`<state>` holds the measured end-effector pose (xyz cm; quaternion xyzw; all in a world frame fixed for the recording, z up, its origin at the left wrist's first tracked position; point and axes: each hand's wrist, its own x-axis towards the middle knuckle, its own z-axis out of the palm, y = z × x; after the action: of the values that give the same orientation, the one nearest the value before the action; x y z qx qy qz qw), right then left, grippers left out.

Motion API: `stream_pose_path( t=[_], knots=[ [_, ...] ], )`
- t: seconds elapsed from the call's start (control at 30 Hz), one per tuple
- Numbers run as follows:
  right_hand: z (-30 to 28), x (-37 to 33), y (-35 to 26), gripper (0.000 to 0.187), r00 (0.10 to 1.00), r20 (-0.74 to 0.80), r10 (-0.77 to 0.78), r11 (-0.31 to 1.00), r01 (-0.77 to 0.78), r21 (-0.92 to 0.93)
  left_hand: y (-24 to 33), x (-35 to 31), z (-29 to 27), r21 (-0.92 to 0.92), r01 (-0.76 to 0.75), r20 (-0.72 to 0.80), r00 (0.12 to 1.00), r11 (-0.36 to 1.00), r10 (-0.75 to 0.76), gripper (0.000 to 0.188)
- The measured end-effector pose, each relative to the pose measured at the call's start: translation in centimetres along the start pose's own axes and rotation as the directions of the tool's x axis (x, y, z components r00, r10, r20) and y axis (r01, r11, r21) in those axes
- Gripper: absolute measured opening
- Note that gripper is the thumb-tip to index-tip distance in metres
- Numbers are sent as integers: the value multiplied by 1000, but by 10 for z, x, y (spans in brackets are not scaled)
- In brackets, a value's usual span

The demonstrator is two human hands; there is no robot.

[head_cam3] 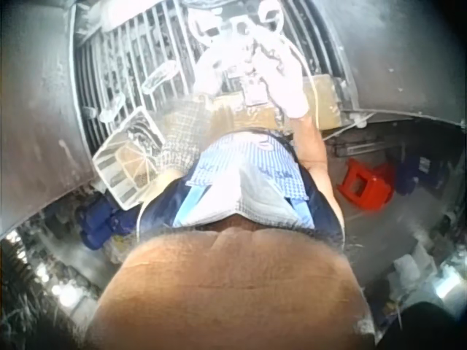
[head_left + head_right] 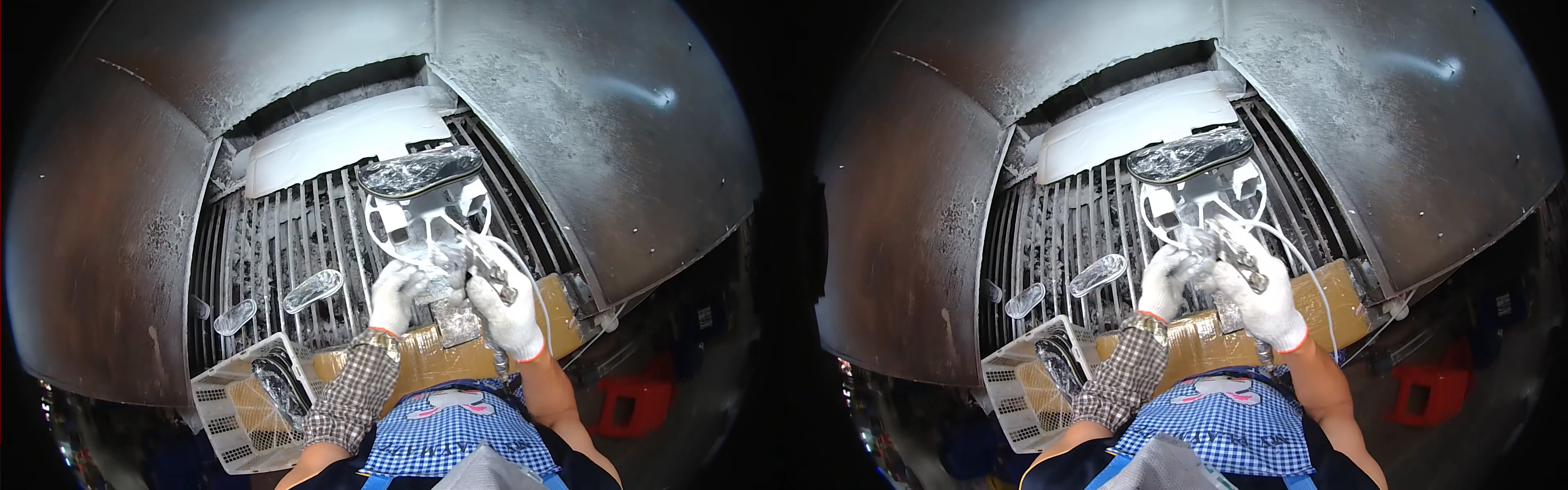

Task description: The person repeatedly picks up small plastic parts from a white basket and sprays them with white paint using a spray gun. They rotate the parts to ensure even coverage and place them on a metal grate to dry before picking up the next item.

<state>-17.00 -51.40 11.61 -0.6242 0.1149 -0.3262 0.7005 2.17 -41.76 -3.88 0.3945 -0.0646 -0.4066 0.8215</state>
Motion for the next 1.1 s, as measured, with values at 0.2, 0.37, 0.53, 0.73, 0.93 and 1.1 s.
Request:
stream_pose_path(
  t=[0.2,0.37,0.53,0.73,0.93,1.1],
  knots=[
    [22,25,-9,57,999,-7,-35,999,35,4,6,-10,33,-22,128,133,983,992,-124,51],
    [20,35,-1,54,995,-52,-86,994,83,-66,-3,-2,21,-27,69,105,992,997,-66,50],
    [10,40,10,51,984,-122,-130,987,117,-111,2,-7,27,-8,89,90,992,996,-88,50],
    [-1,40,13,51,974,-192,-123,986,98,-132,-1,-3,20,-70,99,50,994,993,-95,38],
    [-16,38,16,53,973,-226,-53,998,55,2,-1,-1,16,-3,78,53,996,997,-77,42],
    [-14,38,3,53,964,-262,-46,998,53,20,-1,-1,13,-13,83,49,995,996,-83,41]
  ],
)
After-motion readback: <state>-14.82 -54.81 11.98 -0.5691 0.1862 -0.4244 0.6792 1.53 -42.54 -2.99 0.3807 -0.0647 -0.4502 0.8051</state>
